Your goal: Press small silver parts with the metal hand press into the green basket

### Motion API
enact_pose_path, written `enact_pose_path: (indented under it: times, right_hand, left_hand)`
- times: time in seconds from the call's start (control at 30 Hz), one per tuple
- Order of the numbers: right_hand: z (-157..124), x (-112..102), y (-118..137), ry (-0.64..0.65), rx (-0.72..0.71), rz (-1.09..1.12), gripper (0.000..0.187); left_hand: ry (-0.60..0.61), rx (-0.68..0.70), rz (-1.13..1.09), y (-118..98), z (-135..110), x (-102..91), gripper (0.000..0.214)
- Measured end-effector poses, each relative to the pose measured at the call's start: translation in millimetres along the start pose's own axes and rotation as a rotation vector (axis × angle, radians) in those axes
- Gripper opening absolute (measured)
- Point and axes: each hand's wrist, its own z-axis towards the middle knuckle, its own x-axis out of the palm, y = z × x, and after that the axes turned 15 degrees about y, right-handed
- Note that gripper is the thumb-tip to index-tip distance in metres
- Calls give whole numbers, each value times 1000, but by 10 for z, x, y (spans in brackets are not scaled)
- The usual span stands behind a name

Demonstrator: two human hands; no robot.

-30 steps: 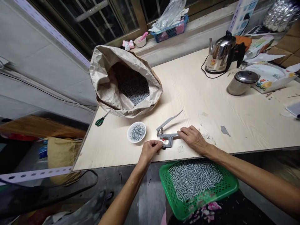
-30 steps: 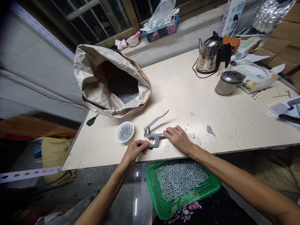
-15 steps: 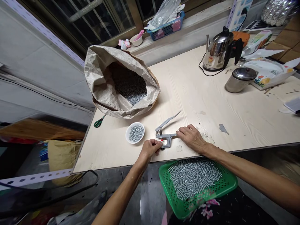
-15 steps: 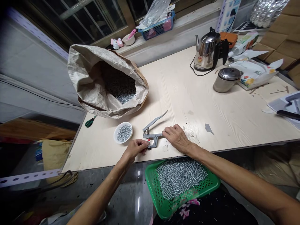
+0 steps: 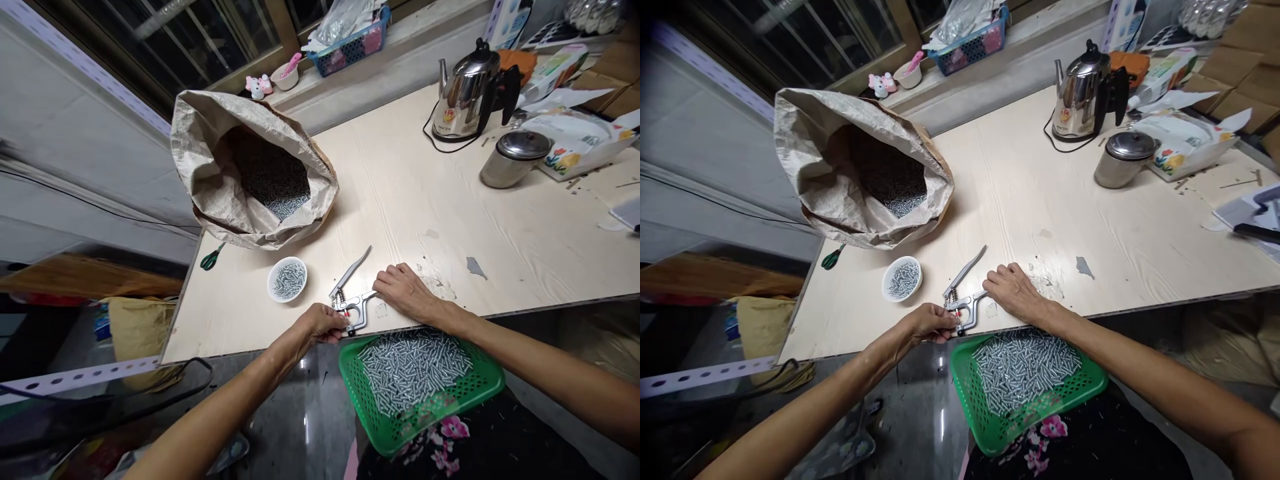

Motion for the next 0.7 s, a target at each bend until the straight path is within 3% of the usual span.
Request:
enact_pose_path:
  times: [0.17,0.3,0.47,0.7]
  right_hand:
    - [72,-122,-115,21,6,150,15]
    - [312,-191,-271,28,68,39,20]
    - [462,-245,-370,110,-21,37,15]
    - [245,-315,-458,224,-135,124,85]
  left_hand:
    - [-27,24,14,20,-31,79,32]
    - [-41,26,6,11,-44,106,34]
    - [-32,75,10,44,-24,89,34]
    - [-8,97,41,85,6,51,37]
